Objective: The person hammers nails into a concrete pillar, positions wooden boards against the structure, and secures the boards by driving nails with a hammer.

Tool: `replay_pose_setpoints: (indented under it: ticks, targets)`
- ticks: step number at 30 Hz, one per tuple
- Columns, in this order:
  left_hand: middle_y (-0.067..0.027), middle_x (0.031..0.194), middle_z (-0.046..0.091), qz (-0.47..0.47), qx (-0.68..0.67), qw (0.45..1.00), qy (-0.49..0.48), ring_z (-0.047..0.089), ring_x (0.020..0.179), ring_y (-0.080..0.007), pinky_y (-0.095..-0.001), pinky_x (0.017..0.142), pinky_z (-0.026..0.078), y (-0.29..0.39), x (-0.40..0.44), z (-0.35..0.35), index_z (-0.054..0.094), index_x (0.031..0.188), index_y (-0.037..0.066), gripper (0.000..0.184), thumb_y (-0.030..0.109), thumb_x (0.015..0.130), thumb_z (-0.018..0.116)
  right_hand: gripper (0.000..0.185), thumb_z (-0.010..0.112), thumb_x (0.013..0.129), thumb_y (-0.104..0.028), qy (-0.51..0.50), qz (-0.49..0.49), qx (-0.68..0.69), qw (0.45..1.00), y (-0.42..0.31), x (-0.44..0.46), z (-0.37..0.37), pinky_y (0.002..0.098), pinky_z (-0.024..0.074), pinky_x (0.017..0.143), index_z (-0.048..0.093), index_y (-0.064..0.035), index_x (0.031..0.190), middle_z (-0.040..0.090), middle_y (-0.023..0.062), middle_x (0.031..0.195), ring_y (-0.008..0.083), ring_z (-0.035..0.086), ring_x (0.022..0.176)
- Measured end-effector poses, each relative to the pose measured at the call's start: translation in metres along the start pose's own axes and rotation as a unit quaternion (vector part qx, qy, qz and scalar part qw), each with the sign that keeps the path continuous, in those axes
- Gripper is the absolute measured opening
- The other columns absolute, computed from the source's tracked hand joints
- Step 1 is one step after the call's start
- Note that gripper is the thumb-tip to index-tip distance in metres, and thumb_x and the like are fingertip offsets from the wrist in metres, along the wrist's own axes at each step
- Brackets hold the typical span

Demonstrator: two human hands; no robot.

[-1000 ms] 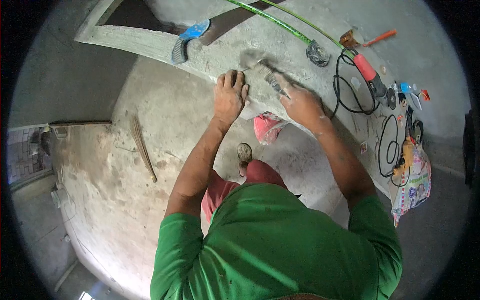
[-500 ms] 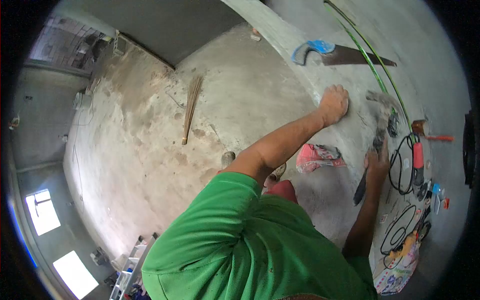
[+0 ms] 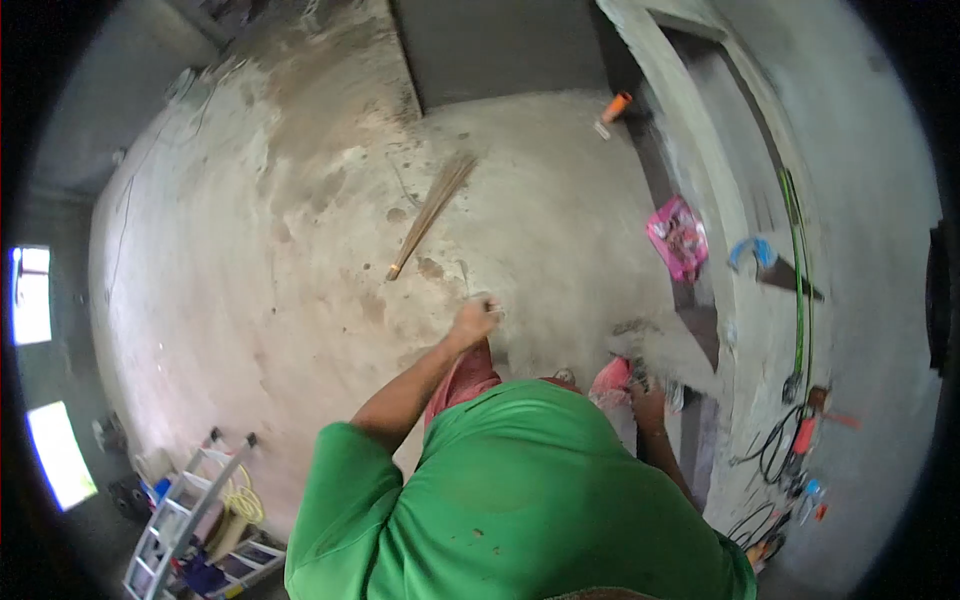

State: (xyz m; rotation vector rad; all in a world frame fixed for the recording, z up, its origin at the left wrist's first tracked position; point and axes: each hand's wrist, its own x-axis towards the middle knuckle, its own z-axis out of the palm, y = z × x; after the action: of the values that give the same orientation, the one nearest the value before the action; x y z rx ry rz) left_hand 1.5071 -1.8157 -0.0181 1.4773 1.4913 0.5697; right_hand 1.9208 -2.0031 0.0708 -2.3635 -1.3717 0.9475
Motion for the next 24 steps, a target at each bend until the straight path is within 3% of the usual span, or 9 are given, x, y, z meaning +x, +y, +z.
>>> replay_pose_setpoints:
  ticks: [2, 4, 6, 9, 14, 16, 20, 22, 24]
  targets:
    - [-0.0189, 0.076, 0.065, -0.097, -0.053, 0.993, 0.047, 0.067, 0.075, -0.028, -0.04, 0.069, 0.052, -0.033, -0.008, -0.081, 0.068, 0.095, 0.002, 0.015, 0.01, 0.085, 0.059, 0.053, 0.067, 0.087, -0.03, -0.028, -0.01, -0.071, 0.997, -0.026, 0.022, 0.027, 0.0449, 0.0485, 0.094, 0.056, 0.0009, 0.128, 0.063, 0.0303, 0.118, 0.0421, 0.063, 0.108]
    - [-0.0027, 0.079, 0.064, -0.102, -0.065, 0.985, 0.12, 0.062, 0.069, -0.0128, -0.0282, 0.058, 0.05, -0.118, 0.002, -0.129, 0.069, 0.108, 0.001, 0.024, 0.013, 0.088, 0.065, 0.05, 0.068, 0.086, -0.031, -0.107, -0.004, -0.058, 0.993, -0.047, 0.044, 0.045, 0.0463, 0.0494, 0.092, 0.058, 0.001, 0.123, 0.065, 0.0308, 0.11, 0.0447, 0.063, 0.104]
    - [0.0003, 0.078, 0.063, -0.2, -0.112, 0.961, 0.152, 0.06, 0.067, -0.0108, -0.0269, 0.058, 0.049, -0.104, 0.004, -0.194, 0.07, 0.11, 0.002, 0.026, 0.017, 0.091, 0.066, 0.049, 0.068, 0.086, -0.03, -0.126, -0.04, -0.125, 0.983, -0.075, 0.067, 0.054, 0.0476, 0.0496, 0.091, 0.058, 0.0007, 0.123, 0.066, 0.0306, 0.108, 0.0453, 0.063, 0.103]
    - [0.0011, 0.079, 0.062, -0.233, -0.263, 0.907, 0.231, 0.058, 0.067, -0.0105, -0.0268, 0.059, 0.048, -0.102, 0.024, -0.248, 0.071, 0.106, 0.003, 0.022, 0.02, 0.093, 0.065, 0.048, 0.067, 0.086, -0.029, -0.161, -0.085, -0.206, 0.961, -0.113, 0.121, 0.066, 0.0493, 0.0503, 0.09, 0.058, -0.0004, 0.123, 0.066, 0.0307, 0.105, 0.0457, 0.064, 0.102]
    - [0.0016, 0.078, 0.06, -0.19, -0.309, 0.874, 0.323, 0.055, 0.069, -0.0098, -0.0281, 0.06, 0.047, -0.091, 0.088, -0.305, 0.07, 0.097, 0.006, 0.017, 0.022, 0.093, 0.065, 0.046, 0.068, 0.087, -0.031, -0.219, -0.122, -0.29, 0.924, -0.218, 0.217, 0.079, 0.0464, 0.0523, 0.083, 0.059, -0.0007, 0.12, 0.068, 0.0243, 0.102, 0.0411, 0.065, 0.097]
    - [0.0012, 0.078, 0.059, -0.242, -0.305, 0.856, 0.34, 0.055, 0.066, -0.011, -0.0284, 0.06, 0.048, -0.1, 0.122, -0.33, 0.067, 0.092, 0.008, 0.012, 0.02, 0.093, 0.064, 0.04, 0.064, 0.086, -0.027, -0.277, 0.0, -0.286, 0.917, -0.278, 0.253, 0.088, 0.0463, 0.0508, 0.09, 0.061, 0.0026, 0.113, 0.068, 0.026, 0.104, 0.0382, 0.066, 0.101]
    - [-0.0004, 0.077, 0.058, -0.213, -0.411, 0.828, 0.317, 0.056, 0.063, -0.0132, -0.0291, 0.061, 0.048, -0.103, 0.184, -0.395, 0.063, 0.089, 0.008, 0.008, 0.014, 0.093, 0.063, 0.036, 0.061, 0.088, -0.028, -0.307, 0.051, -0.328, 0.892, -0.297, 0.385, 0.142, 0.0452, 0.0514, 0.088, 0.064, 0.0005, 0.11, 0.069, 0.0225, 0.102, 0.035, 0.068, 0.095]
    - [-0.002, 0.076, 0.057, -0.24, -0.44, 0.81, 0.304, 0.057, 0.061, -0.0146, -0.0288, 0.061, 0.049, -0.1, 0.208, -0.423, 0.059, 0.086, 0.007, 0.006, 0.009, 0.092, 0.062, 0.041, 0.064, 0.091, -0.038, -0.331, -0.189, -0.415, 0.826, -0.29, 0.444, 0.164, 0.0426, 0.0546, 0.073, 0.063, -0.0041, 0.115, 0.069, 0.0199, 0.093, 0.035, 0.068, 0.08]
    - [-0.0022, 0.077, 0.058, -0.215, -0.442, 0.81, 0.32, 0.057, 0.062, -0.0144, -0.0284, 0.061, 0.049, -0.104, 0.239, -0.45, 0.059, 0.089, 0.006, 0.003, 0.007, 0.091, 0.061, 0.04, 0.063, 0.091, -0.038, -0.345, -0.202, -0.394, 0.828, -0.31, 0.5, 0.183, 0.043, 0.0546, 0.07, 0.064, -0.0041, 0.113, 0.069, 0.0193, 0.088, 0.0347, 0.068, 0.076]
